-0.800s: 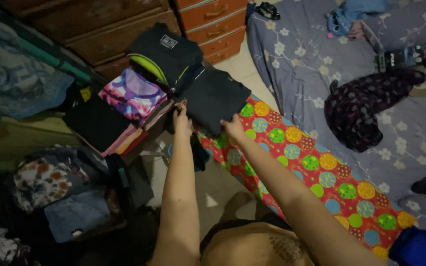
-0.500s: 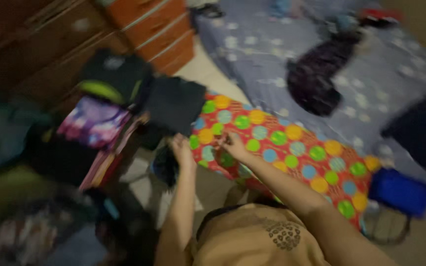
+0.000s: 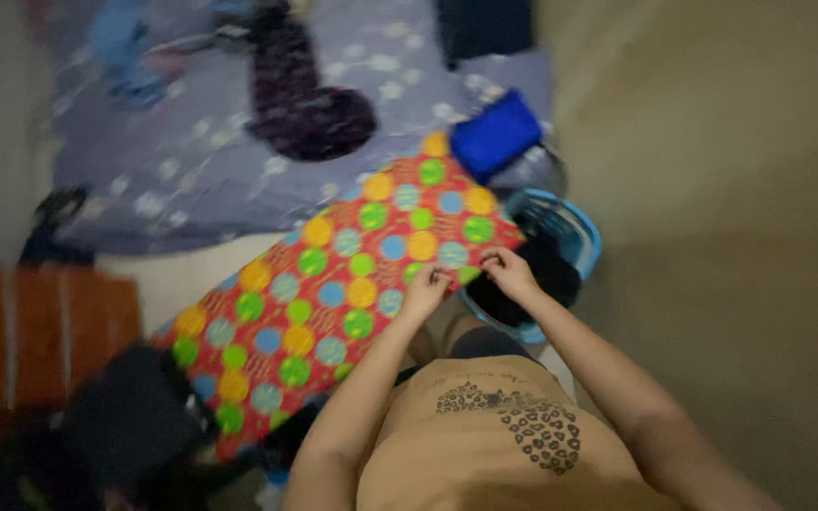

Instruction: The person picks up black garments from a basket, spreads them one by one on a flat colorful surface, folds them into rectangular shapes, and places them onto a stack of folded items.

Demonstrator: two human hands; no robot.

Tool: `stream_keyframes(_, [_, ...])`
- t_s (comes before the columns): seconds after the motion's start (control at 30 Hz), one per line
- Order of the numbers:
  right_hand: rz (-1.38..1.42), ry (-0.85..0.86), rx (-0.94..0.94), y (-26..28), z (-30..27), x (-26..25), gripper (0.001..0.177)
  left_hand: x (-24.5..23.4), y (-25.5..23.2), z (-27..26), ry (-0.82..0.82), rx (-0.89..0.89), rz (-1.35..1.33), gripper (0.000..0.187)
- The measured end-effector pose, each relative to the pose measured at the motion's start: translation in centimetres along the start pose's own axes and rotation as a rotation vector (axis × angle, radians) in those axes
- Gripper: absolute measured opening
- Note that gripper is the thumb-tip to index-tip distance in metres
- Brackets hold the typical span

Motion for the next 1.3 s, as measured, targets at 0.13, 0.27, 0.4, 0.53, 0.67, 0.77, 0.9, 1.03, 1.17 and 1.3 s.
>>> stream_keyframes(0.13, [0.142, -0.271, 0.206, -5.5, -6.5, -6.3, 0.020, 8.4, -1.0, 4.1, 0.171, 0.089, 0.093, 0.017])
stream_keyframes(0.27, [0.200, -0.449, 0.149, -8.6, -11.8, -10.0, 0.031, 15.4, 0.5, 6.0, 0.312, -0.081, 0.192, 0.018])
stream_keyframes(0.4, [-0.270, -0.483, 0.354, -11.3, -14.4, -14.7, 0.031, 19.3, 3.7, 9.9, 0.307, -0.155, 0.212, 0.024])
stream_keyframes(0.53, [-0.631, -0.454, 0.589, -16.1, -12.2, -18.8, 0.053, 19.1, 10.2, 15.2, 0.156, -0.224, 0.459, 0.032])
stream_keyframes(0.67, [-0.664, -0.472, 0.811, -26.2, -9.4, -22.2, 0.083, 18.9, 19.3, 20.4, 0.106, -0.376, 0.547, 0.034])
stream_keyframes(0.77, [-0.676, -0.350, 0.878, -33.5, -7.9, -21.9, 0.061, 19.2, 24.4, 21.6, 0.126, -0.467, 0.591, 0.033])
stream_keyframes(0.9, [-0.836, -0.415, 0.813, -34.9, -7.9, -21.4, 0.031, 20.3, 25.3, 19.9, 0.154, -0.336, 0.611, 0.037])
stream_keyframes(1.03, [-0.564, -0.729, 0.580, -32.3, -9.0, -23.9, 0.063, 20.6, 24.8, 18.9, 0.160, -0.300, 0.496, 0.037])
stream_keyframes(1.17, [-0.540, -0.672, 0.594, -33.4, -8.6, -24.1, 0.026, 20.6, 24.9, 18.2, 0.147, -0.294, 0.475, 0.035])
stream_keyframes(1.3, [-0.444, -0.711, 0.290, -30.2, -5.9, -22.0, 0.039, 22.0, 22.4, 17.6, 0.202, -0.405, 0.435, 0.047])
Point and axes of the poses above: each hand's wrist, its own z-axis towards the middle knuckle, its own x-axis out of the palm, y = z × x, the point moved 8 cm from there along z, towards the middle knuckle, and after that the axes turned 13 degrees about y, right-handed, at the moved point
